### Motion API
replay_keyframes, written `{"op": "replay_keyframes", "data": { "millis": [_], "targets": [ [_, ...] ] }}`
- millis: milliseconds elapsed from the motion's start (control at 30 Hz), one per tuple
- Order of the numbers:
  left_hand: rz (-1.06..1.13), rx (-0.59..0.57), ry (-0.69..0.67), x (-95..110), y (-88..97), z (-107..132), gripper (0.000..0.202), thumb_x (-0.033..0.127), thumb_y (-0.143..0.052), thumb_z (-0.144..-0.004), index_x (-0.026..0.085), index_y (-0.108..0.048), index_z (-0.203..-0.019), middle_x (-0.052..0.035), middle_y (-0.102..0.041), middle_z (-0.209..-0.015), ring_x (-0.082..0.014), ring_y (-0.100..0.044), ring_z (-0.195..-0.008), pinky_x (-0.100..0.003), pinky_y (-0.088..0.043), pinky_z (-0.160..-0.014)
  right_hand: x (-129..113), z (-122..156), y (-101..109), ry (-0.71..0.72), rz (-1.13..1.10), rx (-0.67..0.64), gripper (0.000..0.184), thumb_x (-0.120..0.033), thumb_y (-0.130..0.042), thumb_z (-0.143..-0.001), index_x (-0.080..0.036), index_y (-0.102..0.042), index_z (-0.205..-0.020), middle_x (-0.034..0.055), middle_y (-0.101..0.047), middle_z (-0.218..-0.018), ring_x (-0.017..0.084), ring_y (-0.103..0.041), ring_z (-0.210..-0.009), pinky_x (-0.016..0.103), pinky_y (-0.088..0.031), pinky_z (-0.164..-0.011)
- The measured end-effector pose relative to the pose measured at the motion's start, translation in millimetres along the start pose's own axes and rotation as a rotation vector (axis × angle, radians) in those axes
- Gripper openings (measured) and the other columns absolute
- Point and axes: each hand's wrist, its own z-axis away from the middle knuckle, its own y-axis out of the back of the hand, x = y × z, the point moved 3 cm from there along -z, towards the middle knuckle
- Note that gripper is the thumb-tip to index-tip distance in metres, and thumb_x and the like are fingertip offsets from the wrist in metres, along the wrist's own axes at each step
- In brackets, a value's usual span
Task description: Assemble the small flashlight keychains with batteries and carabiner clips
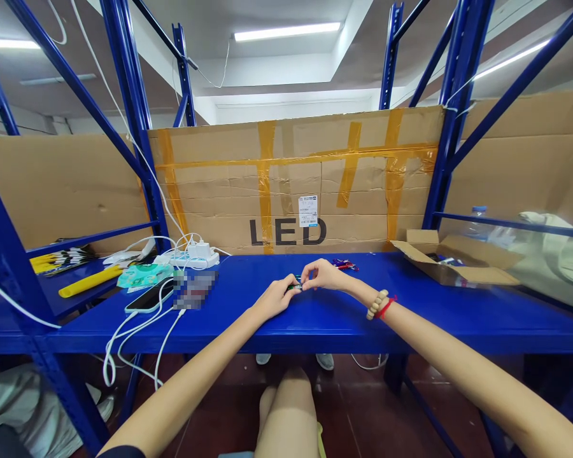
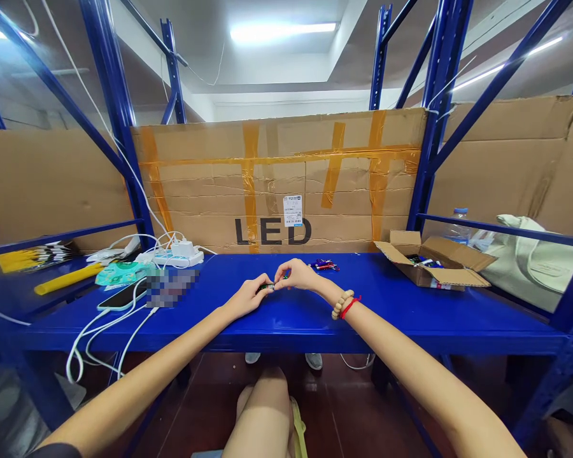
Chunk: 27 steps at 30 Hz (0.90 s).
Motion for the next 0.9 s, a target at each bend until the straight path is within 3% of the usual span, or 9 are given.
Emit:
{"op": "replay_keyframes", "data": {
  "millis": [67,167,467,700,900],
  "targets": [
    [-0.001,-0.024,-0.014,1,-0.7,0,0.009,0.024,-0.044,-0.086,0.019,-0.051,-0.084,-0.0005,-0.062,-0.081,-0.0142,-0.058,-0.073,-0.022,-0.04,-0.067,-4,0,4,0.012,0.175,0.017,0.033,-0.042,-0.076,-0.053,-0.017,-0.068,-0.075,-0.0015,-0.064,-0.066,0.01,-0.055,-0.057,0.02,-0.034,-0.05],
    [0.013,-0.013,0.014,-2,-1.1,-1,0.009,0.023,-0.043,-0.086,0.019,-0.051,-0.086,-0.0007,-0.063,-0.08,-0.0141,-0.058,-0.071,-0.022,-0.039,-0.065,-11,2,8,0.032,0.415,0.018,0.027,-0.046,-0.071,-0.062,-0.021,-0.07,-0.073,-0.0022,-0.065,-0.067,0.011,-0.056,-0.06,0.021,-0.029,-0.051],
    [0.063,-0.037,0.002,-5,-2.9,-2,0.013,0.024,-0.043,-0.086,0.018,-0.053,-0.091,0.0011,-0.06,-0.071,-0.0121,-0.054,-0.063,-0.021,-0.038,-0.062,-39,7,6,0.262,0.84,-0.1,0.019,-0.04,-0.067,-0.072,-0.022,-0.07,-0.074,0.0021,-0.067,-0.077,0.015,-0.059,-0.073,0.022,-0.026,-0.051],
    [0.053,0.013,-0.015,-11,-3.5,-2,0.014,0.024,-0.046,-0.084,0.017,-0.056,-0.09,0.0014,-0.06,-0.072,-0.01,-0.049,-0.058,-0.02,-0.036,-0.057,-45,10,-1,0.325,0.981,-0.212,0.015,-0.03,-0.057,-0.083,-0.02,-0.069,-0.079,0.0039,-0.068,-0.079,0.015,-0.061,-0.072,0.022,-0.028,-0.052],
    [0.143,0.063,0.044,-14,-3.2,-3,0.009,0.023,-0.048,-0.082,0.017,-0.054,-0.085,0.0028,-0.059,-0.066,-0.009,-0.049,-0.056,-0.019,-0.036,-0.056,-39,10,-5,0.253,1.002,-0.202,0.018,-0.021,-0.05,-0.087,-0.018,-0.067,-0.082,0.0056,-0.067,-0.081,0.014,-0.061,-0.072,0.022,-0.027,-0.052]
  ]
}}
